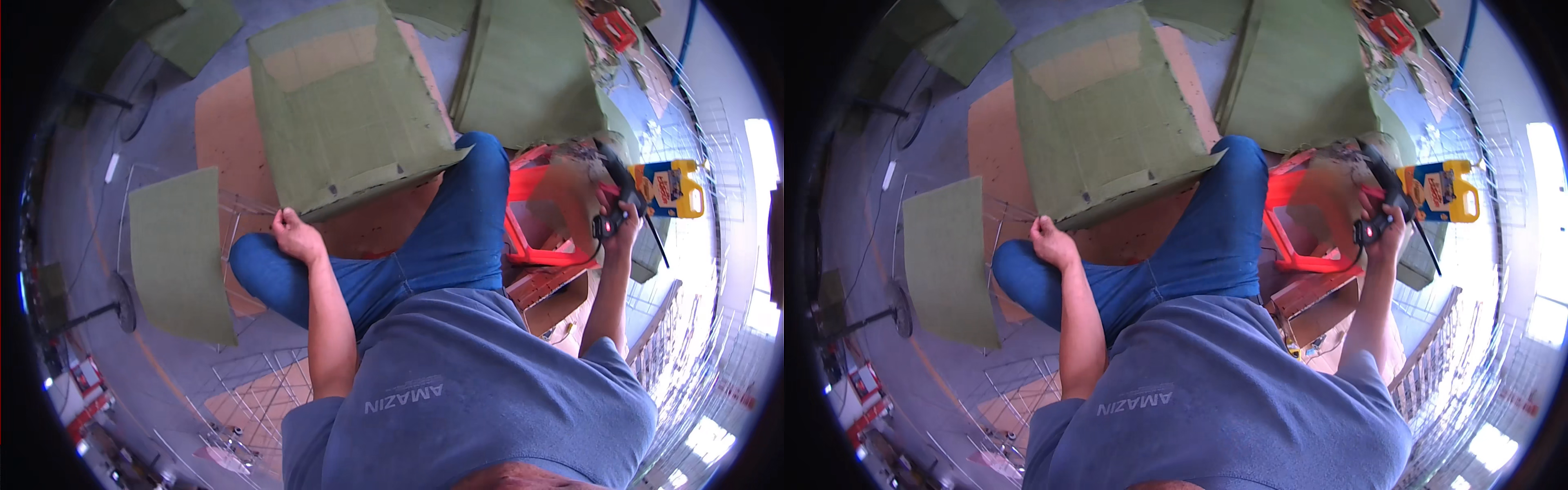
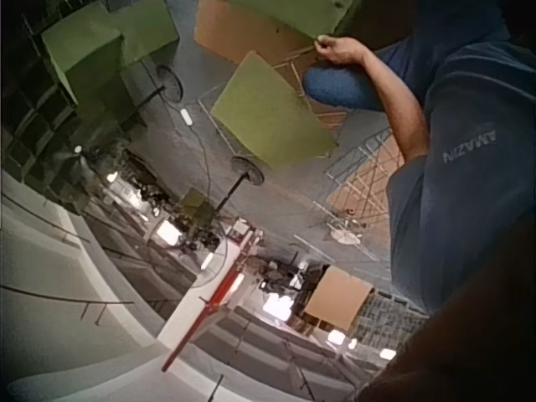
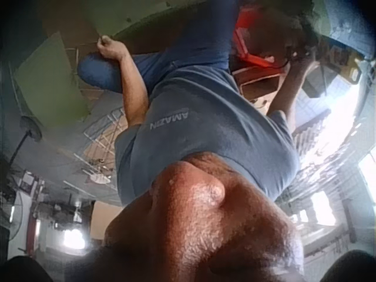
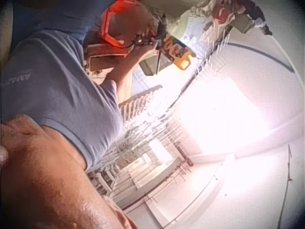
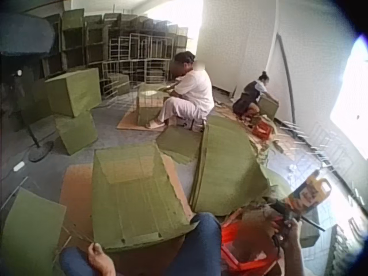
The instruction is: Using a glue gun to attach green fabric/foam covers to wire frames and wooden bases for furniture assembly.
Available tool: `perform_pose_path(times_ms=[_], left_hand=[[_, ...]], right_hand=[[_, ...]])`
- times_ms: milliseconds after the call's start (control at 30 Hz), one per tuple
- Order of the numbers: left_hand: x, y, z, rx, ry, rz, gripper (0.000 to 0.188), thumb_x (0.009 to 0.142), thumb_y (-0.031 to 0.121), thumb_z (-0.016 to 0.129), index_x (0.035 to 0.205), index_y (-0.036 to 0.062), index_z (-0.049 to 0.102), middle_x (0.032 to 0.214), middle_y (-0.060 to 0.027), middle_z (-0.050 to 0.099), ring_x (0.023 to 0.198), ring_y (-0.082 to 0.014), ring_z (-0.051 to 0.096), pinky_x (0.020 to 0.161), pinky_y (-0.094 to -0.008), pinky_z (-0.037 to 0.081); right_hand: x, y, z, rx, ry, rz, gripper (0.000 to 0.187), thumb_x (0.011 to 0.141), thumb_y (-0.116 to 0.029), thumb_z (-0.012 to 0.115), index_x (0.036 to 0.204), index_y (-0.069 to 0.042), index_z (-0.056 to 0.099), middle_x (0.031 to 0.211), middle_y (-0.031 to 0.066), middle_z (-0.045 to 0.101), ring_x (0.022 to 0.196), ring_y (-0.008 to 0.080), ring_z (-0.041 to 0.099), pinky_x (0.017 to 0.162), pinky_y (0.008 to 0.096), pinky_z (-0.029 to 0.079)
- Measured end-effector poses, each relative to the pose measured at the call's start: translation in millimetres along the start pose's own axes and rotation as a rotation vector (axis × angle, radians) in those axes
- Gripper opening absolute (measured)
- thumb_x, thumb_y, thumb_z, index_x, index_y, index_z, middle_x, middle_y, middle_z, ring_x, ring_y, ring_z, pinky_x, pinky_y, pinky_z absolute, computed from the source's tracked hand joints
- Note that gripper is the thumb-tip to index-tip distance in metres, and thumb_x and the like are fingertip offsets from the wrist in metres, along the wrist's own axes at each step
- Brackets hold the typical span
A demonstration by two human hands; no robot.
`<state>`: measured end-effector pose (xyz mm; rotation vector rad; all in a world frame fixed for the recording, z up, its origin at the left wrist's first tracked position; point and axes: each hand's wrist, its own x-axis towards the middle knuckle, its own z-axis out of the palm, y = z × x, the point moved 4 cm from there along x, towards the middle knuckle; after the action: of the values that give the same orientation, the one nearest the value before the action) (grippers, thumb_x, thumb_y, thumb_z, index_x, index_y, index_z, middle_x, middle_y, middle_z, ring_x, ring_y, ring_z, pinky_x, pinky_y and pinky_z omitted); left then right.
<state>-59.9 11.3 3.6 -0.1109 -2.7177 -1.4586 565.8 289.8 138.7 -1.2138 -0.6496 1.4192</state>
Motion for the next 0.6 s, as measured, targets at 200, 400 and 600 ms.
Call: perform_pose_path(times_ms=[200, 400, 600], left_hand=[[-1, -12, 18, -0.042, 0.015, 0.053, 0.033, 0.102, 0.030, 0.066, 0.108, -0.0024, 0.069, 0.104, -0.0200, 0.075, 0.095, -0.0347, 0.071, 0.085, -0.0452, 0.054], [-3, -5, 10, -0.155, 0.024, 0.058, 0.023, 0.099, 0.018, 0.069, 0.105, -0.0037, 0.063, 0.121, -0.0225, 0.068, 0.115, -0.0392, 0.062, 0.102, -0.0468, 0.046], [-21, 20, 6, -0.057, -0.093, 0.026, 0.088, 0.092, 0.037, 0.079, 0.150, -0.0121, 0.034, 0.157, -0.0313, 0.035, 0.149, -0.0440, 0.032, 0.125, -0.0478, 0.027]], right_hand=[[15, 7, -83, -0.585, 0.323, 0.078, 0.023, 0.090, -0.028, 0.066, 0.099, -0.006, 0.064, 0.077, 0.0065, 0.059, 0.070, 0.0196, 0.063, 0.063, 0.0384, 0.058], [17, -34, -40, -2.078, 0.392, -0.128, 0.068, 0.090, -0.055, 0.066, 0.115, 0.007, 0.068, 0.095, 0.0230, 0.073, 0.087, 0.0403, 0.072, 0.080, 0.0502, 0.056], [-23, -26, 114, -1.620, 0.202, -0.576, 0.051, 0.099, -0.045, 0.064, 0.119, 0.001, 0.069, 0.117, 0.0201, 0.071, 0.109, 0.0347, 0.069, 0.095, 0.0438, 0.052]])
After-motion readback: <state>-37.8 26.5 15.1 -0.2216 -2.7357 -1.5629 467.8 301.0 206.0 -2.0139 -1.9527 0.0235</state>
